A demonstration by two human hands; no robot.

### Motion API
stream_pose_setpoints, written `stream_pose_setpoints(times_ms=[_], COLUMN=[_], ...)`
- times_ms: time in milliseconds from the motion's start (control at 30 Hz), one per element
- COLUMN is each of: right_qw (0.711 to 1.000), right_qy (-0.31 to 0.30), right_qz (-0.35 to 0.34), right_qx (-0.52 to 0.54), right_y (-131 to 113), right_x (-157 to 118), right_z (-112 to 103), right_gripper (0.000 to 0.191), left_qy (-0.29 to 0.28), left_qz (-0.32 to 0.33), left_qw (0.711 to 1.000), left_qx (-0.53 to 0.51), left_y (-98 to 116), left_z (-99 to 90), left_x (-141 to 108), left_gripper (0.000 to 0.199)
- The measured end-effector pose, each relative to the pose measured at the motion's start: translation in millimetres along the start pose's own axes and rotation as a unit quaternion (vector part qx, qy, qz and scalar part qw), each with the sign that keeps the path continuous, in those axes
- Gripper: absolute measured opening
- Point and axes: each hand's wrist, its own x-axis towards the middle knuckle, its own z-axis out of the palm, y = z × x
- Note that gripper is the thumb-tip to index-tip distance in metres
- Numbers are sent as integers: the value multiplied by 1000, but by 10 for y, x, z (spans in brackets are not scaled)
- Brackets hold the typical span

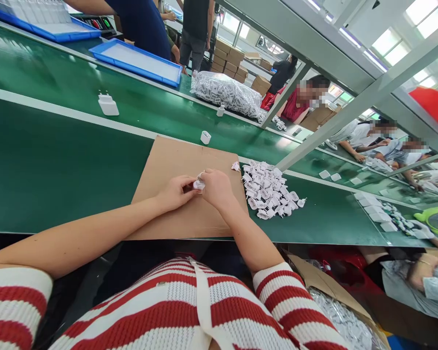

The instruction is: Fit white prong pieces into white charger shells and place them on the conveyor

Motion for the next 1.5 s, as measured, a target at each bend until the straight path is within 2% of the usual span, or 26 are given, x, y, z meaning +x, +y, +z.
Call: stream_pose_setpoints(times_ms=[233, 333, 433, 533, 633, 700, 767, 867, 933, 967, 1033, 1100, 1167, 1200, 1300, 1367, 1400, 1433, 1500], right_qw=[1000, 999, 998, 994, 985, 965, 938, 920, 910, 905, 879, 828, 781, 768, 727, 692, 684, 690, 729], right_qy=[27, 31, 34, 49, 42, 13, 26, 130, 178, 195, 205, 169, 129, 129, 184, 196, 191, 185, 183], right_qz=[0, 7, 18, 35, 77, 91, 116, 227, 273, 268, 218, 151, 108, 99, 107, 120, 121, 116, 88], right_qx=[-2, 11, 56, 86, 149, 247, 325, 293, 255, 268, 371, 513, 601, 620, 653, 685, 693, 690, 654], right_y=[-40, -22, 3, 0, 75, 225, 439, 750, 870, 891, 859, 757, 637, 585, 490, 467, 462, 459, 451], right_x=[-28, -32, -43, -34, 22, 83, 148, 216, 224, 218, 198, 186, 186, 189, 198, 192, 182, 167, 126], right_z=[50, 58, 69, 56, 27, 38, 97, 251, 348, 382, 416, 413, 397, 390, 384, 377, 368, 353, 307], right_gripper=[14, 15, 18, 22, 33, 44, 51, 54, 56, 54, 45, 40, 37, 34, 30, 33, 34, 35, 30], left_qy=[0, 5, -1, -32, -35, -31, -29, -41, -51, -54, -56, -62, -66, -63, -26, -1, 7, 13, 15], left_qz=[68, 65, 60, 80, 70, 58, 50, 17, -46, -82, -133, -138, -116, -106, -107, -114, -109, -98, -59], left_qw=[986, 985, 982, 963, 948, 951, 961, 982, 992, 993, 989, 986, 985, 984, 974, 974, 979, 985, 995], left_qx=[151, 162, 179, 257, 310, 303, 271, 183, 107, 68, -7, -64, -108, -131, -196, -194, -173, -142, -75], left_y=[7, 18, 19, 3, -10, -16, -22, -27, -18, -7, 27, 80, 143, 174, 235, 244, 242, 236, 222], left_z=[-14, -17, -21, -6, 29, 41, 29, -28, -65, -77, -82, -66, -41, -27, 5, 11, 8, 2, -19], left_x=[9, 2, -7, 1, 7, 4, 4, 40, 106, 152, 261, 369, 450, 476, 493, 461, 435, 406, 344], left_gripper=[30, 29, 43, 41, 38, 38, 38, 38, 40, 42, 45, 46, 45, 47, 58, 58, 55, 51, 41])
